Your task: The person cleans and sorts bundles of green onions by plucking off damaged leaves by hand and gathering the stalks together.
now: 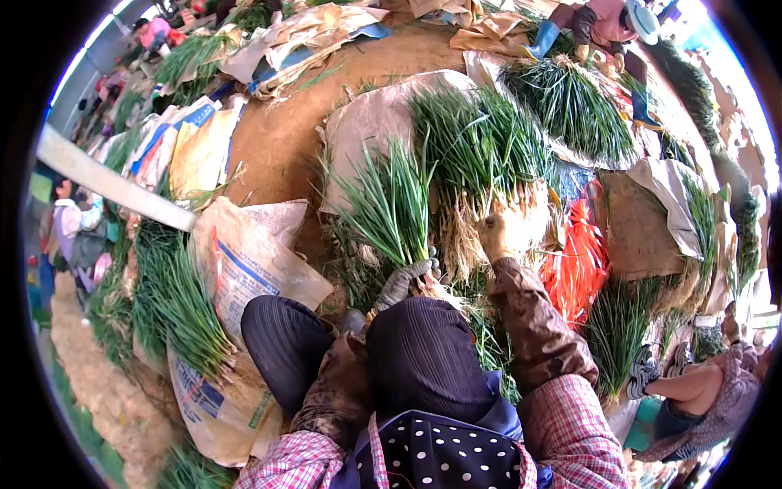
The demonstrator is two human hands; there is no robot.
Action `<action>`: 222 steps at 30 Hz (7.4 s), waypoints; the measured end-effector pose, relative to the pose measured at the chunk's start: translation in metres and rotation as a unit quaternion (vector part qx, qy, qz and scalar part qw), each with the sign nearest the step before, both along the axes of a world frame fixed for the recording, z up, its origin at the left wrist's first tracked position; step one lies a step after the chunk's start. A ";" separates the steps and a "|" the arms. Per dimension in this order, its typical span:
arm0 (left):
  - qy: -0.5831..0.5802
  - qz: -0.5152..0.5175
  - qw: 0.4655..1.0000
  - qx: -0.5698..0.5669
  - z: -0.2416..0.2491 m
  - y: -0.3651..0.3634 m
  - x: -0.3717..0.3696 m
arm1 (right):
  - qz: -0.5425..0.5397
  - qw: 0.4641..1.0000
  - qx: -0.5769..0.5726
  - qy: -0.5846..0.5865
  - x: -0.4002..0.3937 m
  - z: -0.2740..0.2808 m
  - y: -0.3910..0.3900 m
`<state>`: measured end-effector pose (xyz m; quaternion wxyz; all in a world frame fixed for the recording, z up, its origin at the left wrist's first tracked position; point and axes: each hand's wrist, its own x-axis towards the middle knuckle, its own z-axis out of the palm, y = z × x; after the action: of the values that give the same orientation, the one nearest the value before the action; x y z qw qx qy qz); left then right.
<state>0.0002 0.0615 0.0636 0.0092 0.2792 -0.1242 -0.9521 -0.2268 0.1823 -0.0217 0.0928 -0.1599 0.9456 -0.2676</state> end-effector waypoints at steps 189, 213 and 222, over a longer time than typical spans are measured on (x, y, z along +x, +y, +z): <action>-0.009 -0.117 0.986 -0.114 -0.001 -0.001 -0.012 | -0.121 0.991 0.036 -0.039 -0.012 0.048 0.000; 0.092 0.011 0.992 -0.086 -0.067 -0.016 -0.018 | -0.041 0.998 0.040 -0.001 -0.085 -0.018 -0.012; 0.091 -0.036 0.983 -0.156 -0.077 -0.023 -0.021 | -0.044 0.943 -0.202 -0.262 -0.088 0.017 -0.034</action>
<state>-0.0204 0.0388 -0.0134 0.0299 0.1818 -0.2796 -0.9423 -0.3150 0.1486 -0.0046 0.2906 -0.0577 0.8202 -0.4895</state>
